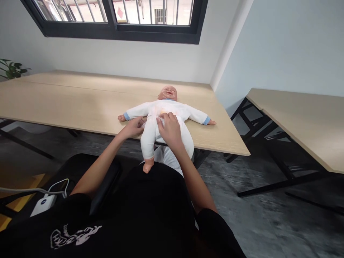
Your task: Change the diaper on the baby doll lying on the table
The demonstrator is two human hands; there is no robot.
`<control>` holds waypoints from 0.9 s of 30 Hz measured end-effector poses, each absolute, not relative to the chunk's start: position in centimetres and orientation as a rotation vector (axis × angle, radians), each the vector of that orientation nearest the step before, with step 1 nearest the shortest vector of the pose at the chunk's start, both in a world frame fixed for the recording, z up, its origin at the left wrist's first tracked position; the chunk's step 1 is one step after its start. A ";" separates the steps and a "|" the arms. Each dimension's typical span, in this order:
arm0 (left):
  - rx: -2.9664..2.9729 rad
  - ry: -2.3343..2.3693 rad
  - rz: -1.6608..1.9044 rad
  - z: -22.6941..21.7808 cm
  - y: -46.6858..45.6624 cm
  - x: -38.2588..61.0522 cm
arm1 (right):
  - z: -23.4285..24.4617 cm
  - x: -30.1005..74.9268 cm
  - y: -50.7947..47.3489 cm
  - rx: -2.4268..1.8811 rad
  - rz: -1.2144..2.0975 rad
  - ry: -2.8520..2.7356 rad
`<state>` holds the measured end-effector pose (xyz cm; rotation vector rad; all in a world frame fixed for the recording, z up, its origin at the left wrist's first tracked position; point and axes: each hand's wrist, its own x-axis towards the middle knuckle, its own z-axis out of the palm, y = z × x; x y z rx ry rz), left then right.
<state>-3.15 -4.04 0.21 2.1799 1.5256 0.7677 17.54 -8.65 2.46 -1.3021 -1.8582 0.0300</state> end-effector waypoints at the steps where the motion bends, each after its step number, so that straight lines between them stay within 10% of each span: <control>1: 2.162 1.579 0.773 0.2 -4.0 -3.3 | 2.5 17.2 -8.8 -1.334 0.030 -1.839; 27: 2.141 2.080 0.650 0.3 -3.1 -2.2 | 3.3 14.1 -10.2 -1.726 -0.155 -1.994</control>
